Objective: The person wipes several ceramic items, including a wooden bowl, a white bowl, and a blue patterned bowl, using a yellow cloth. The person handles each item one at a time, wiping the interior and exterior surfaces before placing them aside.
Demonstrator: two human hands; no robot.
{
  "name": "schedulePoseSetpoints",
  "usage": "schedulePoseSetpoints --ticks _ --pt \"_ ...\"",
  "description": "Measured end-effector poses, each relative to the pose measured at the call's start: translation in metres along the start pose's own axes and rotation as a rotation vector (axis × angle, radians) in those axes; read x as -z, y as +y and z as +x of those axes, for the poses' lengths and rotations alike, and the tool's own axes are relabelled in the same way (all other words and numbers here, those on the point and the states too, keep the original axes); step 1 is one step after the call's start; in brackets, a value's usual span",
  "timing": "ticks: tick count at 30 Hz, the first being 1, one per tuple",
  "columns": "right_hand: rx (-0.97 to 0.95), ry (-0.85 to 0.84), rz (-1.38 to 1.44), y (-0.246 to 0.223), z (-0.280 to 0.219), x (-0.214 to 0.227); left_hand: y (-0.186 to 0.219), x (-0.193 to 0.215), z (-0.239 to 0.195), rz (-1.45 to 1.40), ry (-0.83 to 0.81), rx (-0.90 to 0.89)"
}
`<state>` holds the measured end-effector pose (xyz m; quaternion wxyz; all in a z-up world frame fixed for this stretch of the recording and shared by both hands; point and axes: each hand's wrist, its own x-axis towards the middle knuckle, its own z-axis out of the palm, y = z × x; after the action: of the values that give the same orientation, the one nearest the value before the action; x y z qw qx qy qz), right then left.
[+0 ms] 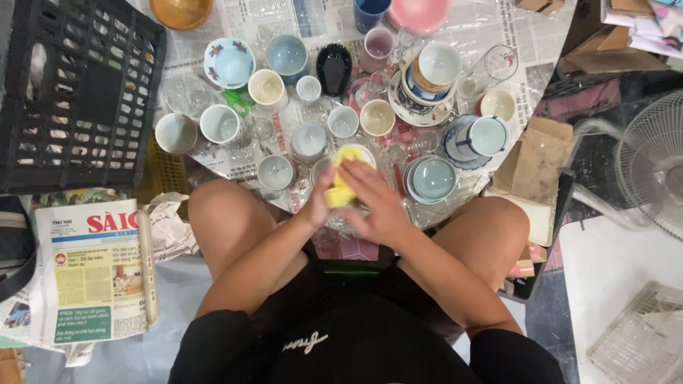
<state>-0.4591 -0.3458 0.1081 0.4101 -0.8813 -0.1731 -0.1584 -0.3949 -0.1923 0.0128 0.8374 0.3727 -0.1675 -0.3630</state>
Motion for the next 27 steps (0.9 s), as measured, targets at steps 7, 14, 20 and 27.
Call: schedulePoseSetpoints --ticks 7,14,20,27 --pt "0.155 -0.218 0.011 -0.007 0.000 0.008 0.016 -0.001 -0.004 -0.286 0.033 -0.061" --pt "0.188 -0.228 -0.411 0.007 0.012 0.033 0.042 -0.021 -0.002 -0.082 0.173 -0.121" --pt "0.093 -0.267 -0.158 0.008 0.009 0.024 0.019 -0.013 -0.010 -0.013 0.096 0.006" --pt "0.161 -0.282 -0.024 0.009 0.001 0.016 0.014 -0.008 -0.007 -0.221 0.054 0.067"
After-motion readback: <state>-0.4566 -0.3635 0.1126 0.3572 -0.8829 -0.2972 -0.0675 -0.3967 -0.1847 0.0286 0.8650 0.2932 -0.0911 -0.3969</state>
